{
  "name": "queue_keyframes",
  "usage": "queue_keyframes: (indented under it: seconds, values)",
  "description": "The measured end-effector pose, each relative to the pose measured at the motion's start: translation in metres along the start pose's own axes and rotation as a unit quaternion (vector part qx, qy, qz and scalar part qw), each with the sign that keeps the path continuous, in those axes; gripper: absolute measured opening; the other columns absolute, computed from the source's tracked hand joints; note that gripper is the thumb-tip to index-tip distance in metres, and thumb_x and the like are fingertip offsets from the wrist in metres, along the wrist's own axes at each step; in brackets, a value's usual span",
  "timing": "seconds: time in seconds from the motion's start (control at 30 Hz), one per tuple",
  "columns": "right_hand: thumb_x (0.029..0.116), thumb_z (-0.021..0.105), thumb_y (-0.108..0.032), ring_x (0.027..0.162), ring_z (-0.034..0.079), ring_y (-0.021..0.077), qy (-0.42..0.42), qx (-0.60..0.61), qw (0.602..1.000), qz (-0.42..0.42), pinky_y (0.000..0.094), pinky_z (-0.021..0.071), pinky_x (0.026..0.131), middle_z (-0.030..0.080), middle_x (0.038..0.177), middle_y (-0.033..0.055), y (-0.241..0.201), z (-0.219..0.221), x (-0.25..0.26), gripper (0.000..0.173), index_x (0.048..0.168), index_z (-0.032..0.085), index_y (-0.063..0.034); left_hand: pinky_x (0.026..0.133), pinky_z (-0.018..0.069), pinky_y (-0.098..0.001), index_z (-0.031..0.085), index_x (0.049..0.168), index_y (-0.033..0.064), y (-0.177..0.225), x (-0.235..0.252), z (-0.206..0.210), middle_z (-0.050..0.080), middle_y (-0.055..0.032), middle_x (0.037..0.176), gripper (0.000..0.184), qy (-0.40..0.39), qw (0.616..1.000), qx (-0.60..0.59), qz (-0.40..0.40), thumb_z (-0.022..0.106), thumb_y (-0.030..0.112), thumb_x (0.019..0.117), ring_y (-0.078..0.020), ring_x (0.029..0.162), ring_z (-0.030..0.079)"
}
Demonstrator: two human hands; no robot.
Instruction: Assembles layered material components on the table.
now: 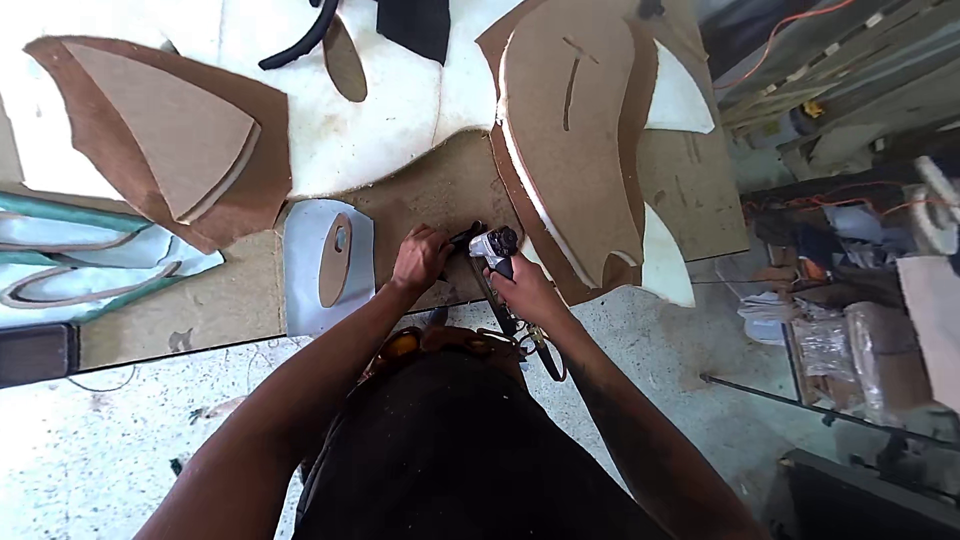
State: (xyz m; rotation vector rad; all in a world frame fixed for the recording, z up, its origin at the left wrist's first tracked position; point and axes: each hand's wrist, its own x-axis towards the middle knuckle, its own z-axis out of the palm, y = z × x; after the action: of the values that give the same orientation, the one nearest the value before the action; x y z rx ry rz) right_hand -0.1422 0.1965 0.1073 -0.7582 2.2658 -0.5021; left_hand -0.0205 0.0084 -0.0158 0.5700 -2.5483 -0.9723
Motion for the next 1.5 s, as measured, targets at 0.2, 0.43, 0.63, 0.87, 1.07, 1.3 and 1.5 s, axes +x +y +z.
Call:
queue_keyframes:
  seconds: [0.2,0.43,0.63,0.87,1.07,1.3,1.5]
  values:
    - [0.1000,0.059,-0.032,0.061,0.068,0.0174,0.002,-0.064,0.998,0.011,0.0430,0.0612,0.059,0.069,0.077,0.0026,-0.024,0.001,0.004,0.023,0.115,0.062,-0.0149,0.094,0.0545,-0.0408,0.070,0.090,0.0086,-0.006,0.000,-0.004,0.071,-0.0050,0.094,0.024,-0.011,1.000,-0.022,0.002,0.061,0.027,0.1018,-0.0242,0.103,0.066]
    - [0.1003,0.060,-0.035,0.062,0.068,0.0199,-0.006,-0.127,0.991,0.029,0.0464,0.0607,0.061,0.068,0.079,0.0046,-0.036,0.003,0.007,0.027,0.117,0.059,-0.0134,0.097,0.0531,-0.0404,0.071,0.092,0.0094,-0.011,0.001,-0.003,0.072,-0.0045,0.099,0.024,-0.029,0.999,-0.028,0.003,0.061,0.028,0.1021,-0.0244,0.107,0.065]
    - [0.1005,0.059,-0.035,0.065,0.069,0.0200,0.005,-0.160,0.987,0.025,0.0467,0.0611,0.063,0.068,0.080,0.0051,-0.045,0.010,0.002,0.027,0.115,0.060,-0.0123,0.097,0.0523,-0.0389,0.071,0.090,0.0107,-0.014,0.002,-0.004,0.072,-0.0031,0.097,0.022,-0.033,0.999,-0.022,0.009,0.062,0.028,0.1008,-0.0233,0.106,0.065]
    - [0.1003,0.059,-0.037,0.066,0.069,0.0205,0.014,-0.143,0.989,0.018,0.0472,0.0607,0.063,0.067,0.080,0.0057,-0.041,0.013,0.003,0.030,0.116,0.058,-0.0116,0.094,0.0530,-0.0398,0.071,0.086,0.0124,-0.014,0.007,-0.006,0.072,-0.0014,0.093,0.021,-0.046,0.999,-0.029,-0.003,0.066,0.029,0.0983,-0.0218,0.102,0.065]
    - [0.1003,0.058,-0.036,0.062,0.068,0.0181,0.002,-0.105,0.994,-0.004,0.0449,0.0612,0.061,0.068,0.077,0.0028,-0.040,0.027,-0.001,0.027,0.117,0.060,-0.0146,0.091,0.0540,-0.0417,0.071,0.085,0.0164,-0.015,0.012,-0.010,0.071,0.0017,0.090,0.017,-0.067,0.997,-0.027,-0.028,0.066,0.027,0.0959,-0.0197,0.100,0.066]
    - [0.0996,0.059,-0.035,0.063,0.067,0.0190,-0.003,-0.108,0.994,-0.011,0.0454,0.0595,0.061,0.066,0.077,0.0036,-0.043,0.027,-0.004,0.024,0.109,0.061,-0.0130,0.088,0.0572,-0.0528,0.075,0.092,0.0186,-0.008,0.021,-0.023,0.073,-0.0036,0.094,0.015,-0.128,0.987,-0.032,-0.088,0.068,0.032,0.0945,-0.0254,0.099,0.070]
    - [0.1002,0.059,-0.036,0.066,0.068,0.0204,-0.015,-0.108,0.994,-0.017,0.0471,0.0597,0.063,0.067,0.081,0.0047,-0.051,0.041,-0.010,0.029,0.119,0.058,-0.0137,0.086,0.0574,-0.0582,0.077,0.098,0.0206,-0.008,0.032,-0.031,0.076,-0.0057,0.094,0.014,-0.173,0.979,-0.017,-0.107,0.068,0.031,0.0946,-0.0276,0.094,0.073]
